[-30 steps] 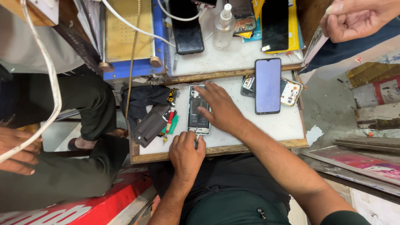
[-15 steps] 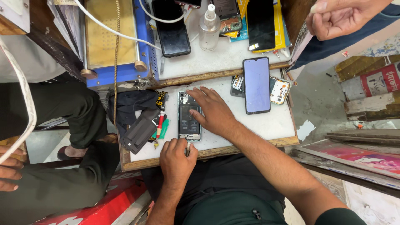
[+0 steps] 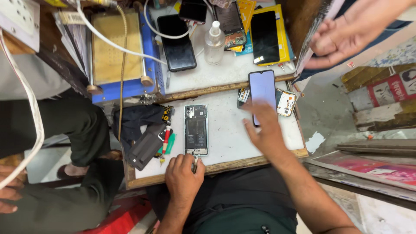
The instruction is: The person works on a disassembled smartphone on a cluttered workbench, using a red-handled screwdriver to manipulate internal components and connectors. They connect a charging cable, handle a separate intact phone to check its screen, and move a yellow parts package and a phone case on the bench.
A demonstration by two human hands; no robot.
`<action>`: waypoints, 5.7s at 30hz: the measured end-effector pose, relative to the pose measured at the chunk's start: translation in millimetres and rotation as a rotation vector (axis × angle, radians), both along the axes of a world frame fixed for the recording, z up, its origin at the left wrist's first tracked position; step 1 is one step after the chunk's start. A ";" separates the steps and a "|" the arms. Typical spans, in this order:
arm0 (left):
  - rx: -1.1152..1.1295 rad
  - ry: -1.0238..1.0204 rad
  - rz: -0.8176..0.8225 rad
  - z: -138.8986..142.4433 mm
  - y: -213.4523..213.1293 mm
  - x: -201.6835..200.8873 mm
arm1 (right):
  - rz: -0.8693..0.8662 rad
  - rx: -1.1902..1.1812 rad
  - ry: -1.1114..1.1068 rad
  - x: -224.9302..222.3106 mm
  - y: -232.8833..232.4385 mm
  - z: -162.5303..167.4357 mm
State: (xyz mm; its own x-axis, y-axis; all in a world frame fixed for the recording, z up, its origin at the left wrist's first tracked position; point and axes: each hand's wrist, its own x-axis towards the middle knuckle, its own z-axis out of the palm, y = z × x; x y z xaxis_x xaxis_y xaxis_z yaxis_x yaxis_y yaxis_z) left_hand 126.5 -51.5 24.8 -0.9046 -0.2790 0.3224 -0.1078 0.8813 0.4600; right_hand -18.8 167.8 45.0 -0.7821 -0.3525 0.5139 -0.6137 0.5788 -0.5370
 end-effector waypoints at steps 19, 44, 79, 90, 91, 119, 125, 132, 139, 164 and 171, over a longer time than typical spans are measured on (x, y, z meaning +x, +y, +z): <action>0.233 -0.040 0.030 -0.4 -12.5 32.2 | 0.420 0.184 -0.171 -14.5 -79.2 11.6; -0.109 0.042 0.092 -6.5 4.6 23.3 | 0.400 0.406 -0.250 -20.5 -94.8 -17.8; -0.121 -0.045 0.081 -3.6 2.3 -0.9 | -0.236 0.197 -0.133 -23.1 6.7 -1.5; 0.301 0.003 -0.079 3.5 -3.2 18.4 | 0.005 -0.698 -0.548 -26.3 5.6 -2.5; 0.436 -0.038 -0.107 6.4 2.0 23.2 | 0.116 -0.975 -0.711 -23.0 9.0 -8.3; 0.920 -0.121 -0.212 -2.6 25.3 6.7 | 0.434 -1.561 -1.335 13.5 -36.3 -22.2; 1.183 -0.235 -0.052 -9.9 33.2 4.2 | 0.391 -1.563 -1.300 20.7 -42.1 -26.3; 1.186 -0.333 -0.073 -22.8 27.8 2.8 | 0.482 -1.507 -1.261 21.2 -40.4 -32.2; 1.050 -0.260 -0.151 -6.8 41.9 -4.5 | 0.566 -1.395 -1.311 32.7 -54.1 -49.4; 0.349 -0.281 -0.227 15.3 40.6 -7.7 | 0.575 -1.386 -1.077 35.5 -48.6 -58.6; 0.244 -0.270 -0.242 22.0 35.9 -11.7 | 0.581 -1.395 -1.120 37.3 -46.6 -62.0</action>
State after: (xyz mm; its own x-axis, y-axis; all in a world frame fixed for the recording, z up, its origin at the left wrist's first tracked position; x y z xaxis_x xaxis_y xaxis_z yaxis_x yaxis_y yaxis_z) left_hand 114.8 -15.6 46.7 -0.9961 -0.0869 0.0162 -0.0563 0.7646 0.6420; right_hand 18.6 121.1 -17.0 -0.8674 -0.4967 0.0309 0.3750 -0.6933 -0.6154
